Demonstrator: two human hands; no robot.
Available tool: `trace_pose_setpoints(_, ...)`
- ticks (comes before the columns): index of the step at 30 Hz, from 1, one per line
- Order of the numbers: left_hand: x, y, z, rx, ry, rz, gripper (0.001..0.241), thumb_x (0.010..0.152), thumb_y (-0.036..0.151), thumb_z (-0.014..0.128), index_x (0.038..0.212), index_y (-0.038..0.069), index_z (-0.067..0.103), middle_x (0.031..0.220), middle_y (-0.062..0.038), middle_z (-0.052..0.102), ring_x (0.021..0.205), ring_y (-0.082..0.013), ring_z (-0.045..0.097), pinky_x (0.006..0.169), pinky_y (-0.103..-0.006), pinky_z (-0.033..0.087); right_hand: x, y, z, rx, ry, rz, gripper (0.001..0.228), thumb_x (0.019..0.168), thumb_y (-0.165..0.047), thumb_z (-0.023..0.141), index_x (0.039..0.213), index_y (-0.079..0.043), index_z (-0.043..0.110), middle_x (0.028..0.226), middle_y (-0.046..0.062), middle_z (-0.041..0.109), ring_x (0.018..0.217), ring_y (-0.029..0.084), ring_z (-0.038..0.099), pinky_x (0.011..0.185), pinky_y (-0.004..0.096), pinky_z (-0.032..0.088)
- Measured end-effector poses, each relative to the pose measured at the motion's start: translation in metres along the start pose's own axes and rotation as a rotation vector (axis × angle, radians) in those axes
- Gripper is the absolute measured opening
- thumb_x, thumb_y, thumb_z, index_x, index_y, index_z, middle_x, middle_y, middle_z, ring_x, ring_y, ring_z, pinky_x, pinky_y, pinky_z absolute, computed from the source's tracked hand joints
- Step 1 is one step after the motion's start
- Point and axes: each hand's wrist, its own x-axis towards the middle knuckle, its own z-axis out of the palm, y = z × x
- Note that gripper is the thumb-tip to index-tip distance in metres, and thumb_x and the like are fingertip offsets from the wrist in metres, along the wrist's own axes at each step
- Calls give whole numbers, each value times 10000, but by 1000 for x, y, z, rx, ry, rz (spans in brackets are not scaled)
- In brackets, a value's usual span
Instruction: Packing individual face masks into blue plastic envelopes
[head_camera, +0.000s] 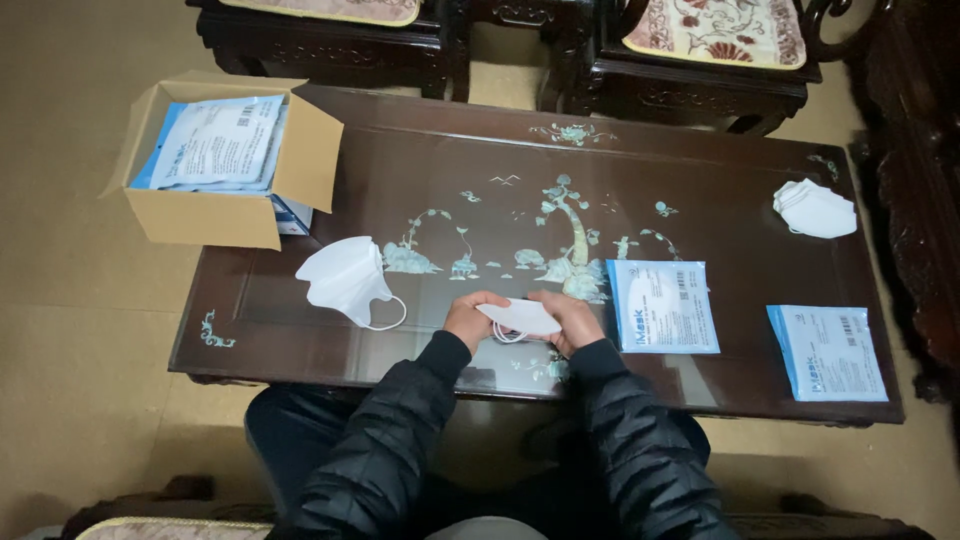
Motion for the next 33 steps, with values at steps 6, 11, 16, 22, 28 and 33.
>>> trace_pose_setpoints(6, -93, 91, 40, -429, -109, -156, 741, 1053, 640, 439, 1589, 133, 366, 1581, -118, 447, 1475, -309, 421, 1235, -481, 348, 53, 55, -19, -84, 146, -173, 392, 805, -32, 849, 1178, 5, 736, 949, 186, 777, 771, 276, 777, 647, 401, 670)
trace_pose_setpoints(11, -60, 51, 45, -101, 95, -88, 519, 967, 239, 794, 1397, 23, 600, 1350, -216, 635, 1255, -344, 627, 1043, -496, 560, 8, 22, -18, -420, 304, -446, 360, 885, -242, 826, 1190, -71, 739, 1016, 151, 779, 937, 287, 749, 788, 430, 641)
trace_pose_setpoints(16, -58, 52, 41, -53, 108, -91, 490, 970, 239, 784, 1365, -2, 623, 1331, -235, 637, 1251, -336, 622, 1026, -495, 568, -2, -26, -103, -1002, 757, -1097, 324, 976, -290, 759, 1233, -97, 716, 1095, 170, 734, 1031, 357, 703, 849, 432, 589)
trace_pose_setpoints(22, -54, 49, 40, -9, 113, -149, 551, 989, 263, 762, 1454, 48, 557, 1426, -189, 596, 1314, -330, 585, 1072, -466, 553, -2, -17, -144, -1406, 560, -932, 627, 854, -525, 781, 1222, -26, 690, 1189, 135, 635, 1111, 363, 677, 954, 438, 580)
trace_pose_setpoints(28, -59, 55, 40, 3, 85, -120, 543, 1002, 262, 747, 1453, 26, 557, 1400, -174, 614, 1326, -306, 571, 1071, -479, 518, 12, 0, -151, -1574, 677, -1058, 409, 821, -492, 795, 982, -119, 749, 1199, 82, 663, 1194, 291, 670, 1012, 379, 544)
trace_pose_setpoints(33, -53, 47, 36, 36, 41, -153, 490, 1020, 283, 715, 1433, 60, 578, 1394, -146, 632, 1304, -291, 596, 1074, -460, 518, 23, 16, -159, -1557, 808, -1110, 207, 919, -419, 743, 903, -213, 766, 1107, -65, 712, 1100, 146, 709, 900, 274, 588)
